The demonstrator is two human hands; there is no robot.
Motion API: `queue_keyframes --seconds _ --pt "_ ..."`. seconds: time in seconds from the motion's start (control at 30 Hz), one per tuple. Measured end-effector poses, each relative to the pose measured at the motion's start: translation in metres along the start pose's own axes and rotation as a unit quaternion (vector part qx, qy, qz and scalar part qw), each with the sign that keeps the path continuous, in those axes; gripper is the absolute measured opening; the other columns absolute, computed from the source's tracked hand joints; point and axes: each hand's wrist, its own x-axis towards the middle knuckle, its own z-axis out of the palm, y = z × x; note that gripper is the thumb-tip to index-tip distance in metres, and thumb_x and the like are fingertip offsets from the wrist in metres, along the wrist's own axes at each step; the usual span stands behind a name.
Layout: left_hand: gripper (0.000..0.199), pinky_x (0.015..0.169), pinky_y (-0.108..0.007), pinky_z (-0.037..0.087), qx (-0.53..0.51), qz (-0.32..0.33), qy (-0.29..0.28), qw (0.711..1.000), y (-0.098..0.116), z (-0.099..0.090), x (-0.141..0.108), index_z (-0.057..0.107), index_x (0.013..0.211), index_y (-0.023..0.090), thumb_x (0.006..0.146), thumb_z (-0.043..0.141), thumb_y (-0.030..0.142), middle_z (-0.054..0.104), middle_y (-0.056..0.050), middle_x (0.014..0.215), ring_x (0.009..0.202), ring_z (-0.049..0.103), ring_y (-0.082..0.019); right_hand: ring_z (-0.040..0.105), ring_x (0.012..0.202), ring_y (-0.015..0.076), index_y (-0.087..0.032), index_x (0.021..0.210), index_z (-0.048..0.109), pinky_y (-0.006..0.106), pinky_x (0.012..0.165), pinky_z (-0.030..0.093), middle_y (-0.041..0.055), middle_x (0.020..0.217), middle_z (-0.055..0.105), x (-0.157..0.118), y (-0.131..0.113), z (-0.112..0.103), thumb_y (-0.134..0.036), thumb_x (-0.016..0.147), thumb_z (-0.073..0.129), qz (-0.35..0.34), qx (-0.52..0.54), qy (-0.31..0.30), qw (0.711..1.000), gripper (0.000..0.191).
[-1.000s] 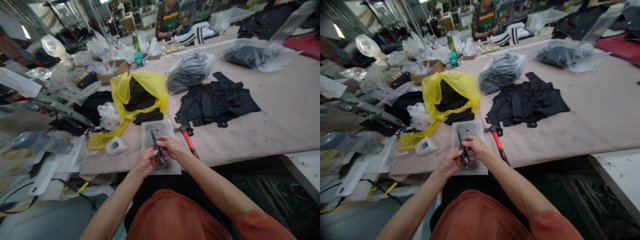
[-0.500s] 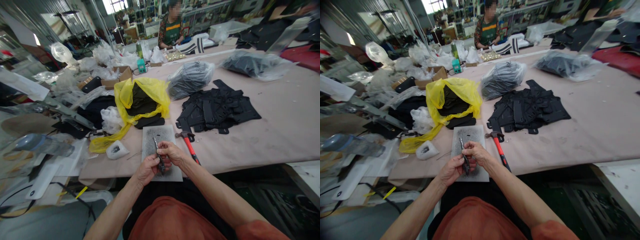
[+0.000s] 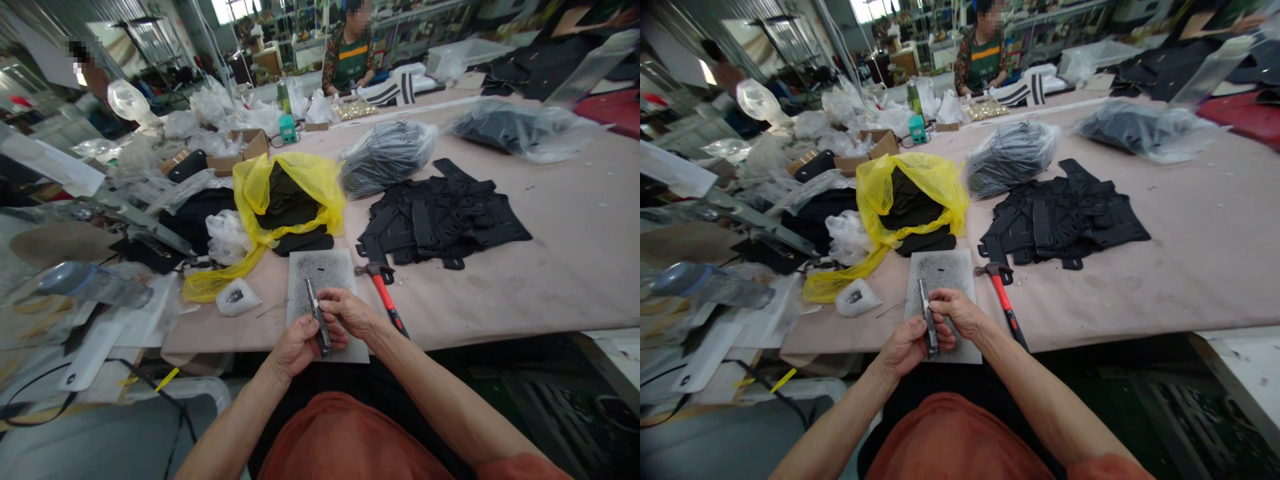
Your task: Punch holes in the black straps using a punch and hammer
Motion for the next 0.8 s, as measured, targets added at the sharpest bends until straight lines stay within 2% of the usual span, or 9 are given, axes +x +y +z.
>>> queue_keyframes --seconds 0.17,0.23,0.4,0.5,0.6,0.73,0.8 --pt "0.035 0.088 -0.044 0.053 0.009 -0.004 -0.012 1.000 -0.002 0.007 0.002 0.064 0.106 0.009 0.083 0.067 0.035 0.071 -0.017 0.100 0.094 0.069 -0.028 0.032 0.024 0.0069 -0.016 0.097 0.057 0.017 0.026 0.024 -0.0122 0.040 0.043 0.002 0.000 -0.004 -0.031 0.068 0.070 0.054 -0.002 0.013 0.998 0.036" --pt "0.038 0.087 -0.042 0.053 0.025 -0.001 -0.007 1.000 -0.003 0.010 0.003 0.064 0.108 0.008 0.083 0.067 0.037 0.071 -0.017 0.101 0.094 0.069 -0.027 0.029 0.023 0.0071 -0.017 0.093 0.056 0.018 0.025 0.022 -0.0126 0.038 0.041 0.002 -0.001 -0.006 -0.030 0.067 0.067 0.063 -0.004 0.017 0.998 0.031" --pt "0.044 0.085 -0.037 0.052 0.061 0.000 0.040 0.997 -0.010 0.010 0.006 0.062 0.107 0.010 0.076 0.075 0.039 0.069 -0.015 0.099 0.092 0.068 -0.025 0.024 0.027 0.0046 -0.021 0.077 0.050 0.017 0.028 0.017 -0.0117 0.041 0.043 0.003 0.000 -0.005 -0.031 0.065 0.070 0.054 -0.040 0.053 0.996 0.026" --pt "0.040 0.080 -0.035 0.050 0.108 0.011 0.099 0.989 -0.017 0.005 0.009 0.061 0.101 0.012 0.077 0.074 0.042 0.068 -0.011 0.091 0.085 0.066 -0.022 0.035 0.036 0.0059 -0.019 0.070 0.051 0.018 0.035 0.024 -0.0085 0.045 0.045 0.005 -0.001 -0.005 -0.028 0.063 0.069 0.021 -0.111 0.089 0.990 0.021" --pt "0.029 0.073 -0.030 0.047 0.223 0.043 0.144 0.963 -0.018 -0.002 0.013 0.062 0.094 0.013 0.079 0.069 0.037 0.066 -0.008 0.083 0.077 0.062 -0.018 0.044 0.046 0.0086 -0.018 0.065 0.052 0.021 0.044 0.032 -0.0055 0.052 0.049 0.008 -0.002 -0.007 -0.026 0.062 0.066 -0.007 -0.185 0.117 0.976 0.016" --pt "0.011 0.070 -0.029 0.041 0.392 0.064 0.153 0.905 -0.008 -0.012 0.019 0.067 0.083 0.013 0.077 0.062 0.020 0.064 -0.003 0.077 0.075 0.056 -0.018 0.045 0.056 0.0101 -0.017 0.065 0.055 0.023 0.054 0.033 -0.0039 0.058 0.051 0.016 -0.002 -0.012 -0.024 0.061 0.064 -0.025 -0.253 0.115 0.960 0.012" --pt "0.012 0.069 -0.030 0.039 0.433 0.072 0.160 0.884 -0.002 -0.017 0.022 0.068 0.082 0.014 0.073 0.061 0.015 0.065 -0.003 0.076 0.074 0.056 -0.019 0.046 0.058 0.0107 -0.017 0.067 0.056 0.024 0.057 0.034 -0.0038 0.060 0.051 0.020 -0.001 -0.014 -0.024 0.063 0.064 -0.031 -0.262 0.107 0.959 0.011"
